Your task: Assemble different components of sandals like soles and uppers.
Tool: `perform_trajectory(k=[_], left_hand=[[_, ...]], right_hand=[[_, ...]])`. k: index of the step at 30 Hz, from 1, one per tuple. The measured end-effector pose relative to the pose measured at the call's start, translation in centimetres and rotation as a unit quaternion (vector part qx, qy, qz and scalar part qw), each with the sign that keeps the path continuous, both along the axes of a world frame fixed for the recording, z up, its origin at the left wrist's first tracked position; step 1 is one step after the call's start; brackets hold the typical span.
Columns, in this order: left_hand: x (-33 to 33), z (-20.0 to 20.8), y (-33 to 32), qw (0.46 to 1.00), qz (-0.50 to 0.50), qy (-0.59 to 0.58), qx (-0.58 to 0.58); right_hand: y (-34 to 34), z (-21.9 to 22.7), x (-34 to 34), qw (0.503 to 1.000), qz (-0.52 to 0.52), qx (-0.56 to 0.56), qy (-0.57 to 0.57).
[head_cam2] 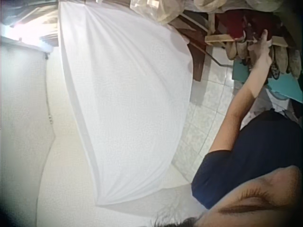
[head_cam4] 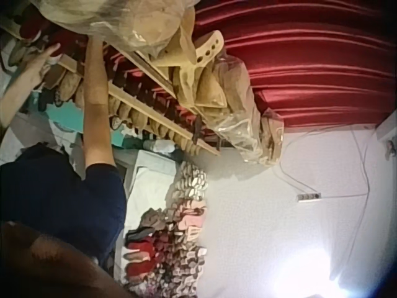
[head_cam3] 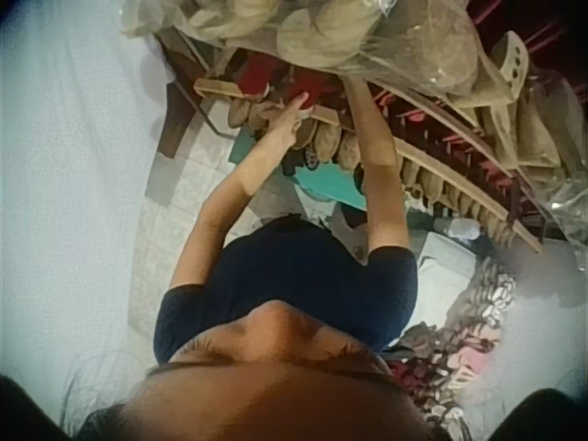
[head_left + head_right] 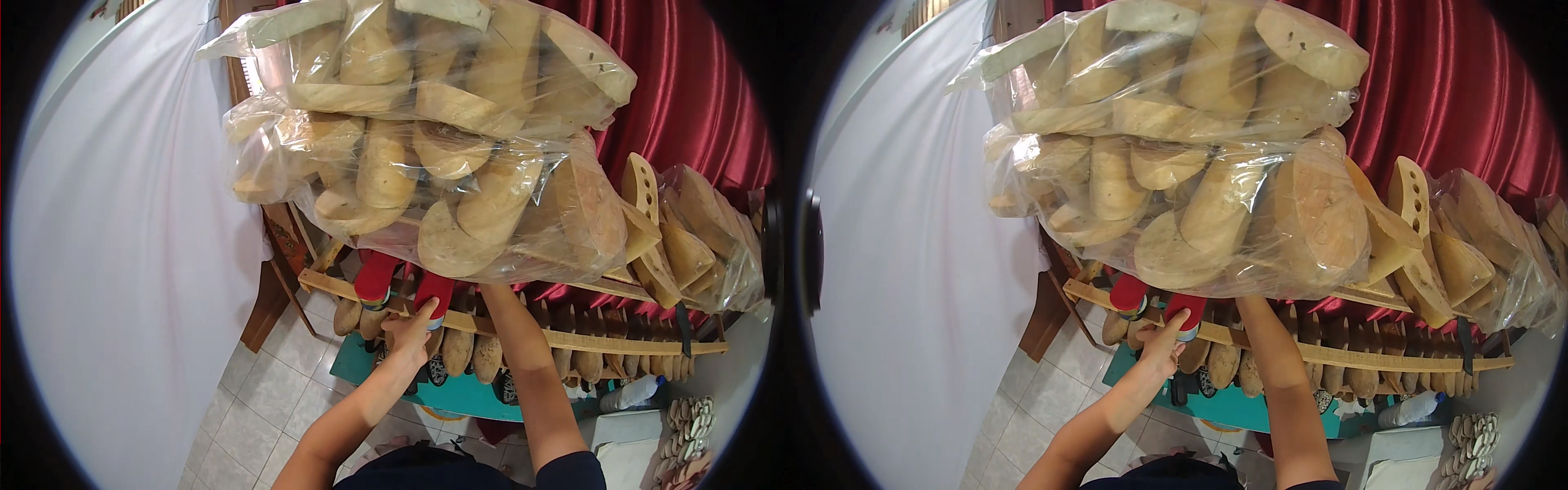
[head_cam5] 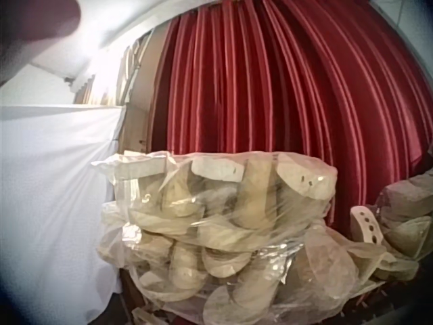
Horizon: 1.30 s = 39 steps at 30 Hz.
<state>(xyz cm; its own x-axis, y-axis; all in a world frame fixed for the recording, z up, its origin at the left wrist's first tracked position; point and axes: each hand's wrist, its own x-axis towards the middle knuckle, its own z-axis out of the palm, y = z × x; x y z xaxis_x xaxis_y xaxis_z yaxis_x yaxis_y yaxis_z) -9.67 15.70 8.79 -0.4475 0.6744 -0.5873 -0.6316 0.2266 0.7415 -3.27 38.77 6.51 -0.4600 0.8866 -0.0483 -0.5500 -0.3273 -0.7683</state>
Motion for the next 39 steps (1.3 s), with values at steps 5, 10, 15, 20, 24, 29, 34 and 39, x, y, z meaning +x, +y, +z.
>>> perform_trajectory(k=[5,10,15,20,24,29,34,39], left_hand=[[0.5,0.2,0.0,1.0,-0.005,0.013,0.004],[0.7,0.2,0.2,0.998,0.034,0.052,-0.014],[1.0,1.8,-0.3,0.998,0.051,0.018,0.026],[1.6,3.3,-0.7,0.998,0.06,0.031,-0.001],[1.6,3.4,-0.9,0.997,0.07,0.03,0.009],[2.2,3.9,-0.8,0.997,0.06,0.036,0.02],[1.5,2.6,-0.8,0.995,0.048,0.073,0.044],[1.1,1.9,-0.5,0.996,0.036,0.074,0.023]], right_hand=[[-0.2,0.4,0.6,0.999,0.026,-0.025,0.003],[-0.8,1.3,1.2,0.997,0.053,-0.05,0.01],[-1.2,2.3,1.5,0.995,0.069,-0.072,0.017],[-1.8,3.2,1.5,0.991,0.085,-0.097,0.023],[-3.0,3.4,1.4,0.988,0.099,-0.119,0.026],[-5.1,2.7,2.0,0.983,0.111,-0.144,0.028],[-8.6,2.1,0.2,0.976,0.132,-0.169,0.036],[-9.2,2.0,0.0,0.976,0.13,-0.169,0.046]])
